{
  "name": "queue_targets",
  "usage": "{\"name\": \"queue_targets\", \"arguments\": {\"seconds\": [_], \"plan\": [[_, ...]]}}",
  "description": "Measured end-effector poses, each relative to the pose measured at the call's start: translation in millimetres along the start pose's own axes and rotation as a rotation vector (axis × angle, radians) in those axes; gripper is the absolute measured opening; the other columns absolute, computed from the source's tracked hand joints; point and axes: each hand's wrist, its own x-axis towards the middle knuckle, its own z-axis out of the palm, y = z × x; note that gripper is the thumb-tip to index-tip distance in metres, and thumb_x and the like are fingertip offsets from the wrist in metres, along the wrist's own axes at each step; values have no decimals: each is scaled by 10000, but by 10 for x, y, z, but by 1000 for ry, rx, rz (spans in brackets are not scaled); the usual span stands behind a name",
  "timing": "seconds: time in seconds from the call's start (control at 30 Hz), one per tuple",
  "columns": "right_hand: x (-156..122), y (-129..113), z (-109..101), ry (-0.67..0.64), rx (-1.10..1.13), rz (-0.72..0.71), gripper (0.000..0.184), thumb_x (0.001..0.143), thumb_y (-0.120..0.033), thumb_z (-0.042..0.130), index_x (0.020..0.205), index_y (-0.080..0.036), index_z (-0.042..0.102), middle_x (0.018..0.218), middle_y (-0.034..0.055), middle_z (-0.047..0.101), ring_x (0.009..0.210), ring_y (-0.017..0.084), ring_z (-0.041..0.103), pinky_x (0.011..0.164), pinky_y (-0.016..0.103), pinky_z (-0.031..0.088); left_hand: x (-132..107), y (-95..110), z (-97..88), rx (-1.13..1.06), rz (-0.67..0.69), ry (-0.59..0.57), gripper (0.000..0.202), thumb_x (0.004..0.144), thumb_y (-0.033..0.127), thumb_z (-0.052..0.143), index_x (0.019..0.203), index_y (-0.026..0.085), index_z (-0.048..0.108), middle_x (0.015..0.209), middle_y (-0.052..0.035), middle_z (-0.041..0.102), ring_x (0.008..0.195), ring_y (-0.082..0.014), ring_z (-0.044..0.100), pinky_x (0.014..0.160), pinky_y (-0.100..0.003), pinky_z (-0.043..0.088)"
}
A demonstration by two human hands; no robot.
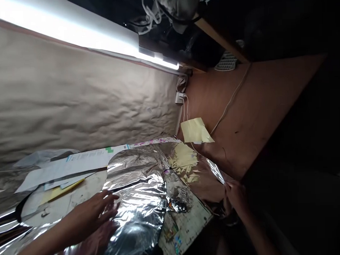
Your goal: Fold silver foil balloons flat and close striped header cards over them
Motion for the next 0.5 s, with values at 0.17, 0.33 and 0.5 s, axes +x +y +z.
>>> {"name": "queue_targets", "arguments": {"seconds": [0.17, 0.33, 0.5], "plan": [[21, -140, 5, 99, 33, -27, 297, 817, -304, 470, 641, -185, 679, 747, 183, 690, 809, 341, 633, 806, 512, 479, 504, 677, -344, -158, 138, -12, 471, 923, 542, 477, 1218, 220, 651, 1240, -117, 650, 1062, -286, 644, 930, -402, 495], [91, -744, -199, 204, 110, -99, 209, 839, -258, 503, 761, -168, 675, 1078, 169, 643, 952, 271, 622, 865, 408, 497, 931, 1403, -532, -662, 59, -223, 542, 885, 631, 506, 1148, 185, 665, 1094, -105, 706, 995, -275, 656, 838, -355, 504], [-84, -2019, -405, 78, 160, -324, 117, 860, -149, 561, 827, -210, 654, 1253, 92, 614, 1071, 255, 596, 921, 389, 478, 1481, 1761, -260, -1438, -372, -315, 661, 782, 711, 588, 1162, 172, 553, 969, -98, 695, 846, -235, 686, 681, -328, 537]]}}
